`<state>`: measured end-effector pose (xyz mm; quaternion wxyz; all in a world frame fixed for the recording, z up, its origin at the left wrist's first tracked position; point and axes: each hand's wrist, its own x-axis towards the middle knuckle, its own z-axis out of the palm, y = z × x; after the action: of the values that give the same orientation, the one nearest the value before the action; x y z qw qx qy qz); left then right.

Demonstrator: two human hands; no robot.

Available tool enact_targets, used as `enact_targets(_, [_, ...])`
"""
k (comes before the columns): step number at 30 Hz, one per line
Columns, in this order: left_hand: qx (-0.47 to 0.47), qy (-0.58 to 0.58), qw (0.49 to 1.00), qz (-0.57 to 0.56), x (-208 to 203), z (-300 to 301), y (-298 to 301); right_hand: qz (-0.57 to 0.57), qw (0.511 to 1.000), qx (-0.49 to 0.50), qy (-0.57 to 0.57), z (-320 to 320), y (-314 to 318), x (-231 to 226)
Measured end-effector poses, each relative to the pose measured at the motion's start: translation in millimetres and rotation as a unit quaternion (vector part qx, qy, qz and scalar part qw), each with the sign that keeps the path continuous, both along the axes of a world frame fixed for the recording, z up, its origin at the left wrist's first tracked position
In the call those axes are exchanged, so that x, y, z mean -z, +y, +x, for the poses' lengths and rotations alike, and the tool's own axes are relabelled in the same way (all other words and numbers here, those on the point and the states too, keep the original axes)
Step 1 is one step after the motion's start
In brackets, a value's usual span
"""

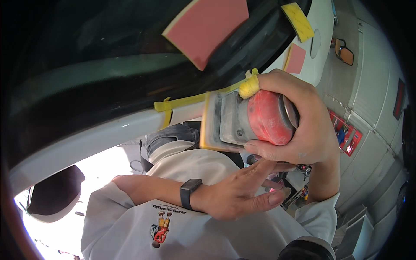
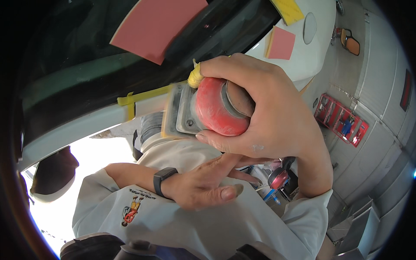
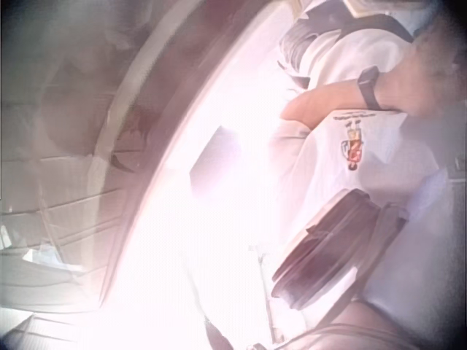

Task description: The person applies yellow masking tape along the front fender and headlight area of a white car to protect adjacent surfaces. Then, using a handheld electric sander with a sanding pad, the person sands the taped-off fender area in back-and-forth motions, moving along the panel and around the headlight.

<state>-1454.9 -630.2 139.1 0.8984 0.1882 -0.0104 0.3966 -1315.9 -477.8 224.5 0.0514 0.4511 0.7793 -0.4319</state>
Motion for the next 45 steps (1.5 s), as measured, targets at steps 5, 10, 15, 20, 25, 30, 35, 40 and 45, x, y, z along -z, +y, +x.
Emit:
enact_targets(5, [-0.068,0.026,0.997,0.04,-2.5,-6.1,4.0,-0.042,0.992,-0.048,0.107,-9.6,19.7,5.1])
enact_targets(10, [-0.105,0.043,0.989,0.092,-0.4,-10.3,1.0,-0.046,0.981,-0.104,0.155,-17.6,30.0,8.8])
enact_targets(15, [-0.152,0.025,0.988,0.016,-6.3,-5.6,-4.6,-0.042,0.982,-0.105,0.153,-27.8,29.8,13.1])
enact_targets(20, [-0.109,0.067,0.99,0.066,-1.4,-16.7,-2.6,-0.072,0.986,-0.115,0.096,-34.1,33.8,9.4])
enact_targets(25, [-0.097,0.071,0.99,0.073,2.8,-16.8,-1.8,-0.044,0.983,-0.087,0.156,-36.2,30.0,10.9])
enact_targets(30, [-0.136,0.076,0.985,0.075,5.5,-14.2,-9.0,-0.068,0.987,-0.085,0.115,-35.2,27.3,13.0])
enact_targets(35, [-0.097,0.094,0.984,0.117,11.8,-14.8,-12.3,-0.054,0.992,-0.077,0.083,-33.8,17.3,10.4])
enact_targets(40, [-0.1,0.13,0.965,0.207,17.4,-19.0,-13.1,-0.007,0.996,-0.027,0.08,-32.8,8.5,2.3])
enact_targets(45, [-0.118,0.066,0.986,0.093,16.4,-17.0,-17.9,0.049,0.993,-0.037,0.098,-36.5,-1.3,17.8])
